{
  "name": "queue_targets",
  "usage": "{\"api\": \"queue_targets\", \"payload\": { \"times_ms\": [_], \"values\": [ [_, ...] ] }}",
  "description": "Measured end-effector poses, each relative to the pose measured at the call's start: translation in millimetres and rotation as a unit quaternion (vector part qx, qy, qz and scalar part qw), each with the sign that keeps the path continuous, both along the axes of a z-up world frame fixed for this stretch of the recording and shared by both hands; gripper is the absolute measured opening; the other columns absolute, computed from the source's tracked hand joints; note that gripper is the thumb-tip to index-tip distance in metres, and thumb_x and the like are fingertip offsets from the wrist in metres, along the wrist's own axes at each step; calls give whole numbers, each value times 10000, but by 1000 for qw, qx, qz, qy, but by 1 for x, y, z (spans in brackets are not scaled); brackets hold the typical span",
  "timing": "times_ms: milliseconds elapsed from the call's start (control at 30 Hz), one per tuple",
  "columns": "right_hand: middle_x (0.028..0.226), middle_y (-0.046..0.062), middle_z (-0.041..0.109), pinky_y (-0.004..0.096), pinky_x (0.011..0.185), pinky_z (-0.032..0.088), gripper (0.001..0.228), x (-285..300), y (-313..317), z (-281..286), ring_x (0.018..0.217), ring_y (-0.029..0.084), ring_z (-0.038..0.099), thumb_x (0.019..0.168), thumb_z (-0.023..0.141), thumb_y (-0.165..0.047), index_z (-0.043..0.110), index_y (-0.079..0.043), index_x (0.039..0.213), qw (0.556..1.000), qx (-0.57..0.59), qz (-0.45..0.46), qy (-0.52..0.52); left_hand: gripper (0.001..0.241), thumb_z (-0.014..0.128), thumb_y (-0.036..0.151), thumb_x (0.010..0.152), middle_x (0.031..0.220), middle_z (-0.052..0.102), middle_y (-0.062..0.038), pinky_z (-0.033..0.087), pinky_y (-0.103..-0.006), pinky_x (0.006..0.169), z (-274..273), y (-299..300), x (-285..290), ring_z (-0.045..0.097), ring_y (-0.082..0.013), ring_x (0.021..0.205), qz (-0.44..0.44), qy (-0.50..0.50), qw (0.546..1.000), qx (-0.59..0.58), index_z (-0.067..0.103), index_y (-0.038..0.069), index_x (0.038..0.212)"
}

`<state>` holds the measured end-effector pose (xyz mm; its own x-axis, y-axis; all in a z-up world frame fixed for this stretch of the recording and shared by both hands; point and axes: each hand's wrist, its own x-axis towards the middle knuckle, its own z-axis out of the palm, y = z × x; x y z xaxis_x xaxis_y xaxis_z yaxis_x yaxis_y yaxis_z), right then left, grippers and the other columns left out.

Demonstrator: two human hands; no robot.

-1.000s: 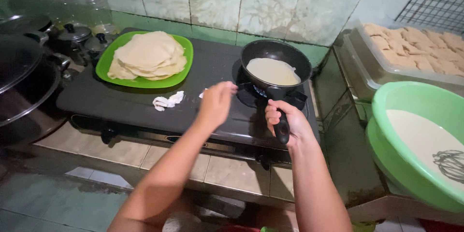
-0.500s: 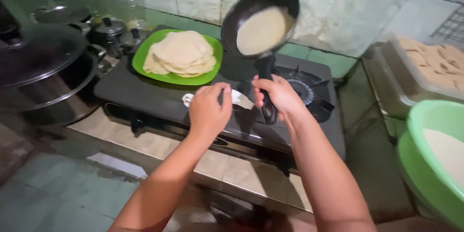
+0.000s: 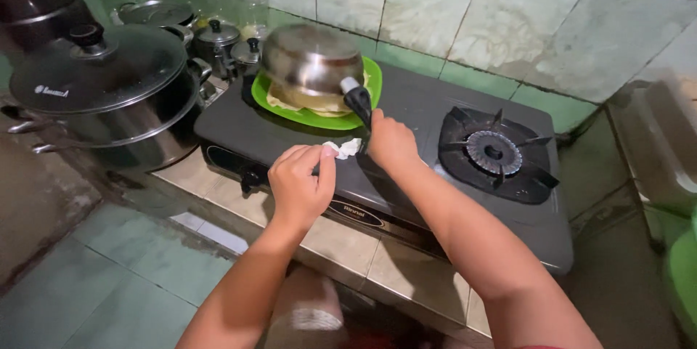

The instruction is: Preparing thin pastry wrappers by pouring batter into a pan and whisking the batter bowl.

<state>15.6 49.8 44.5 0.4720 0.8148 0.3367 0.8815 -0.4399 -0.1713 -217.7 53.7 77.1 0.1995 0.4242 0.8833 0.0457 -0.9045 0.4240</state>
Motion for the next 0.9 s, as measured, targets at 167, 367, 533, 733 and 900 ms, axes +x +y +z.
{"api": "queue_targets", "payload": {
  "times_ms": [167,367,533,733,900],
  "values": [
    [930,250,706,557,744,576,293,4,9,-23,850,462,712,841,585,-51,533,-25,1128,999,-17,4,-28,150,630,89,952,800,713,-124,544,-413,693,-9,8,-5,694,-334,775,-3,-5,1000,-23,726,46,845],
    [930,260,708,575,774,563,268,3,2,6,872,479,701,868,625,-100,541,-33,1114,1000,7,-18,-2,158,630,95,953,785,705,-135,534,-425,694,-12,11,-3,683,-351,765,-1,5,999,-38,732,46,842],
    [972,281,704,575,816,554,380,8,-4,34,921,493,685,822,703,-139,559,-37,1158,999,17,-25,30,165,623,91,964,793,706,-135,537,-423,701,-16,12,-1,685,-349,772,-11,-6,999,-42,729,48,846],
    [958,254,707,567,785,554,408,5,-11,41,912,478,685,807,733,-151,564,-56,1166,999,23,-19,19,166,620,86,952,787,707,-132,543,-418,700,-16,9,2,690,-337,765,-17,-9,999,-43,732,48,836],
    [935,235,715,570,786,557,310,12,-15,12,885,467,700,835,667,-115,574,-66,1127,999,-15,-22,-22,168,621,82,953,782,707,-133,540,-414,693,-18,8,5,689,-339,758,-21,-8,998,-54,731,44,831]
  ]
}}
